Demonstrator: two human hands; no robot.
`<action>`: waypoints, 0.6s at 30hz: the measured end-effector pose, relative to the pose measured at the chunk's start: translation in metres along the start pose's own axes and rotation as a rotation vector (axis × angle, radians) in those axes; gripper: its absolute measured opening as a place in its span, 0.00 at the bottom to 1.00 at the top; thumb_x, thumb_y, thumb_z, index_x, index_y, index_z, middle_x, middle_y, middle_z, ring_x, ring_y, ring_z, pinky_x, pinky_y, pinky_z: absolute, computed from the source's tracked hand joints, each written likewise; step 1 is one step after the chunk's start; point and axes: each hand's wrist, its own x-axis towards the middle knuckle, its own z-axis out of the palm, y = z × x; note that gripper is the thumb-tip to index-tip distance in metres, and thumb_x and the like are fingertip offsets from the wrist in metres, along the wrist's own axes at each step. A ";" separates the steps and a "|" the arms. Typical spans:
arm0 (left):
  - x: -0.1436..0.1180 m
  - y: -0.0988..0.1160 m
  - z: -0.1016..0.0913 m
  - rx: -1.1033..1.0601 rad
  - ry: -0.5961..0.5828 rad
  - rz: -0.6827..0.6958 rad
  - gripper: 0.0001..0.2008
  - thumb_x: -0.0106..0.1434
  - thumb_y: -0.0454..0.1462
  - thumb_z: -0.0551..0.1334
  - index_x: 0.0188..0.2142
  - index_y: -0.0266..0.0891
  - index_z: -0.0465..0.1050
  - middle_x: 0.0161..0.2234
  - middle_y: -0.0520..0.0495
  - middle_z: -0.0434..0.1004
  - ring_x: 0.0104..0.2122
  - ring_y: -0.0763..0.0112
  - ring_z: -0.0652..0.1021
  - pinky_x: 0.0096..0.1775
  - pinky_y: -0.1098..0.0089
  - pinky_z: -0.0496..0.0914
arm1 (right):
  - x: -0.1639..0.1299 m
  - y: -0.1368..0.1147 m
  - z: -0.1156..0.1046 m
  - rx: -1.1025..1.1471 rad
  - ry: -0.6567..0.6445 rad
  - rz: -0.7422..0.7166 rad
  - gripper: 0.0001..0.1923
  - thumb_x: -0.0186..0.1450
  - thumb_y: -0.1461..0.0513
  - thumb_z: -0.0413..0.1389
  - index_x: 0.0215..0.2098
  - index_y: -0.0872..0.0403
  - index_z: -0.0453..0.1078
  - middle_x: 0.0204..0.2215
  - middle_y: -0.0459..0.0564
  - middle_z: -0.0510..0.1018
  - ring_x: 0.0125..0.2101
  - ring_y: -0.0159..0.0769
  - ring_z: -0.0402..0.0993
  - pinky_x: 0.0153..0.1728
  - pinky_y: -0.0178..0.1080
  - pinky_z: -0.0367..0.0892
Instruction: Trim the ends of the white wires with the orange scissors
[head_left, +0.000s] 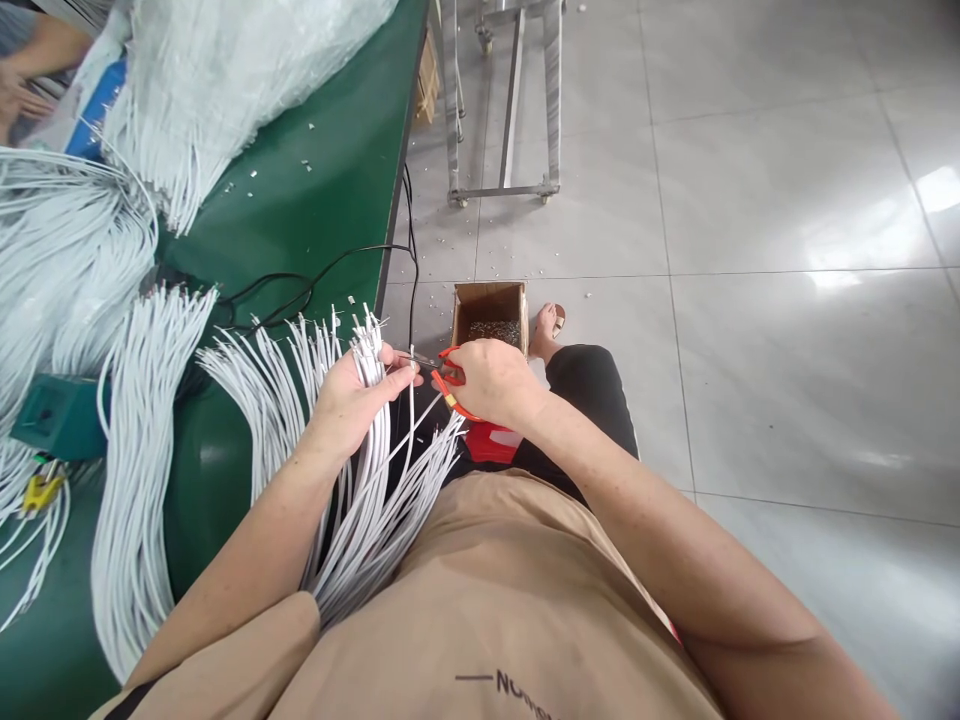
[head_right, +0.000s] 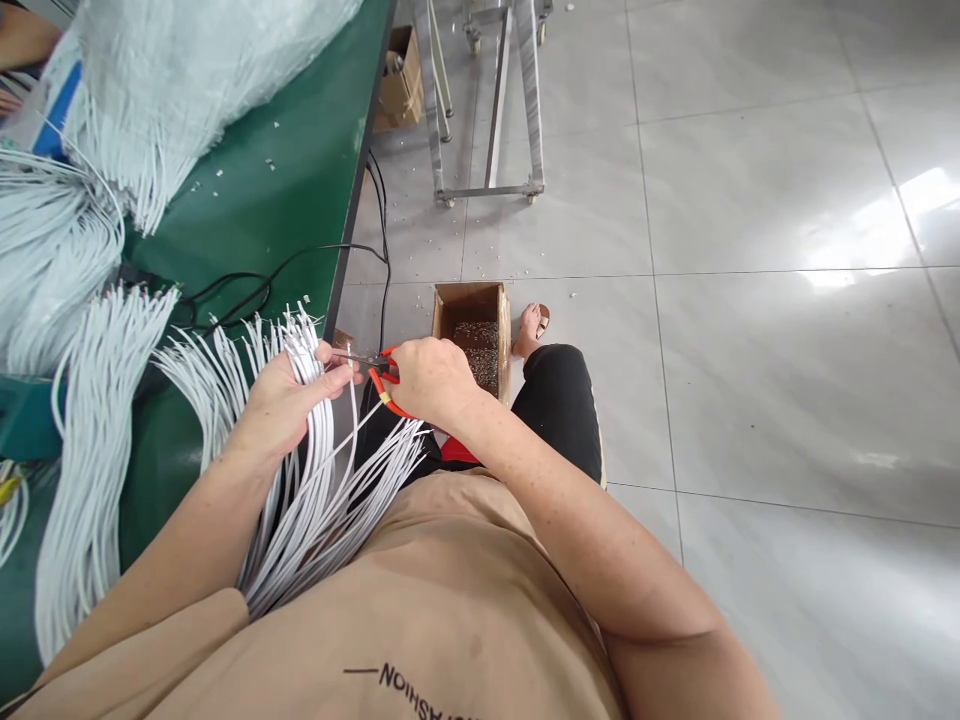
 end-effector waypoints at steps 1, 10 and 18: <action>0.000 -0.001 0.000 0.011 0.000 0.009 0.15 0.50 0.39 0.70 0.31 0.39 0.66 0.33 0.51 0.75 0.32 0.69 0.78 0.34 0.70 0.68 | 0.000 -0.001 -0.002 -0.019 -0.025 0.000 0.16 0.62 0.53 0.50 0.28 0.55 0.71 0.27 0.55 0.77 0.29 0.40 0.72 0.26 0.37 0.56; -0.001 -0.003 -0.002 0.206 0.057 0.098 0.14 0.47 0.38 0.71 0.30 0.40 0.69 0.31 0.53 0.76 0.33 0.69 0.76 0.42 0.66 0.68 | -0.005 -0.004 -0.009 -0.084 -0.121 0.019 0.17 0.64 0.53 0.49 0.31 0.57 0.72 0.27 0.57 0.77 0.30 0.45 0.74 0.26 0.39 0.60; -0.003 -0.003 0.001 0.122 0.061 0.037 0.13 0.51 0.38 0.69 0.32 0.40 0.67 0.31 0.51 0.78 0.29 0.68 0.79 0.30 0.70 0.68 | -0.012 -0.006 0.002 -0.028 -0.057 0.082 0.12 0.62 0.58 0.51 0.25 0.55 0.69 0.25 0.53 0.75 0.27 0.39 0.72 0.25 0.37 0.58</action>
